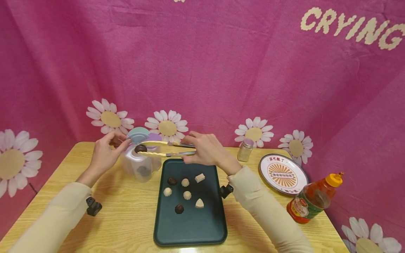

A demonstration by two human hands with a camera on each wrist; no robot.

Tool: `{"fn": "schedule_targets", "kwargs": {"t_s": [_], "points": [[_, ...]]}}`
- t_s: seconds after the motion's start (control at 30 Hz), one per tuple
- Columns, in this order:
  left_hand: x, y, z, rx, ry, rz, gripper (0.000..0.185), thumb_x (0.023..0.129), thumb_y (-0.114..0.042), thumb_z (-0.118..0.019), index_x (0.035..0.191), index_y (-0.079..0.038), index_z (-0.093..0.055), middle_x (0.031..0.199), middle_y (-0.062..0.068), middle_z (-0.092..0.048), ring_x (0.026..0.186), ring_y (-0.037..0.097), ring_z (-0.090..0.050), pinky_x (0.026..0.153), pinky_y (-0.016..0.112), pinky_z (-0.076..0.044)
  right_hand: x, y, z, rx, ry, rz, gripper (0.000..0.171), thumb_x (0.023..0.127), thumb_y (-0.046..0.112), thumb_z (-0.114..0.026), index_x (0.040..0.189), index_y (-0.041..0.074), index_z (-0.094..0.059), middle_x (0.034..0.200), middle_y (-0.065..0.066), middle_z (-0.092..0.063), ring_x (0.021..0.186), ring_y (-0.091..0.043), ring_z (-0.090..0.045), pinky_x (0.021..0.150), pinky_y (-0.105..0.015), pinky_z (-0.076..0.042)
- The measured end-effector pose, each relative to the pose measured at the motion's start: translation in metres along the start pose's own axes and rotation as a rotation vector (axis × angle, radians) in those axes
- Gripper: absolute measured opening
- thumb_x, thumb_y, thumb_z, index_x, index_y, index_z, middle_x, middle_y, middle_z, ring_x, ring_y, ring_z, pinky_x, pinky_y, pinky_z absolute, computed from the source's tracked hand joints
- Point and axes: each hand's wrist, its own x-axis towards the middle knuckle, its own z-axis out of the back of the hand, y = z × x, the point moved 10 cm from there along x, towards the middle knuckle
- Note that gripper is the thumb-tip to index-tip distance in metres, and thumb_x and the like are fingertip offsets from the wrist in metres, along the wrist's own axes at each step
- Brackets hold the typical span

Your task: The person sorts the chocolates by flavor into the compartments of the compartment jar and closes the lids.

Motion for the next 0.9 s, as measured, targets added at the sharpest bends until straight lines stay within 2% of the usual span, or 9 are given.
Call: {"fn": "schedule_targets", "kwargs": {"t_s": [0.1,0.23,0.37,0.53,0.63,0.77,0.9], "points": [[0.001,0.001,-0.001,-0.001,0.005,0.002,0.014,0.092,-0.006,-0.080,0.098,-0.002,-0.069,0.080,0.007,-0.067,0.071,-0.006,-0.053,0.069,0.007,-0.045,-0.002,-0.001,0.000,0.010,0.001,-0.008,0.048,0.083,0.050,-0.080,0.121,0.020,-0.076,0.108,0.000,-0.073,0.069,-0.010,-0.060,0.052,-0.023,-0.035],[0.001,0.003,-0.001,0.006,0.012,0.003,0.014,0.093,-0.006,-0.080,0.099,-0.001,-0.068,0.079,-0.007,-0.063,0.071,-0.006,-0.053,0.069,0.006,-0.044,-0.007,-0.003,0.002,0.033,-0.003,-0.016,0.049,0.083,0.049,-0.080,0.121,0.019,-0.075,0.109,0.001,-0.074,0.071,-0.009,-0.061,0.053,-0.022,-0.036],[0.001,0.004,-0.001,0.017,0.015,0.004,0.015,0.093,-0.007,-0.079,0.100,-0.001,-0.067,0.079,-0.013,-0.060,0.072,-0.005,-0.053,0.069,0.008,-0.045,-0.017,-0.005,0.005,0.045,-0.017,-0.017,0.050,0.081,0.049,-0.078,0.119,0.017,-0.073,0.108,0.002,-0.075,0.068,-0.009,-0.060,0.052,-0.021,-0.033],[0.001,0.005,0.000,0.023,0.014,0.012,0.015,0.093,-0.007,-0.079,0.100,-0.002,-0.068,0.079,-0.011,-0.060,0.072,-0.005,-0.053,0.069,0.011,-0.046,-0.034,-0.008,0.009,0.040,-0.026,-0.010,0.051,0.080,0.051,-0.078,0.116,0.015,-0.073,0.105,0.001,-0.075,0.068,-0.010,-0.064,0.050,-0.019,-0.029],[0.001,0.006,0.000,0.025,0.014,0.020,0.015,0.093,-0.008,-0.079,0.100,-0.002,-0.068,0.080,-0.010,-0.062,0.073,-0.005,-0.053,0.069,0.010,-0.045,-0.044,-0.011,0.010,0.043,-0.012,-0.013,0.051,0.080,0.050,-0.080,0.116,0.015,-0.073,0.106,0.001,-0.075,0.064,-0.008,-0.058,0.050,-0.019,-0.027],[0.001,0.006,-0.001,0.021,0.018,0.025,0.015,0.094,-0.008,-0.079,0.100,-0.002,-0.068,0.082,-0.006,-0.063,0.073,-0.006,-0.053,0.070,0.007,-0.045,-0.057,-0.016,0.008,0.046,0.024,-0.035,0.048,0.080,0.048,-0.081,0.115,0.015,-0.074,0.104,0.001,-0.073,0.062,-0.006,-0.050,0.051,-0.019,-0.030],[0.001,0.006,-0.001,0.018,0.020,0.025,0.014,0.094,-0.008,-0.079,0.100,-0.001,-0.067,0.082,-0.008,-0.063,0.073,-0.005,-0.053,0.070,0.006,-0.044,-0.068,-0.021,0.001,0.027,0.076,-0.054,0.047,0.080,0.048,-0.082,0.115,0.017,-0.075,0.101,0.002,-0.072,0.066,-0.004,-0.050,0.055,-0.018,-0.035]]}}
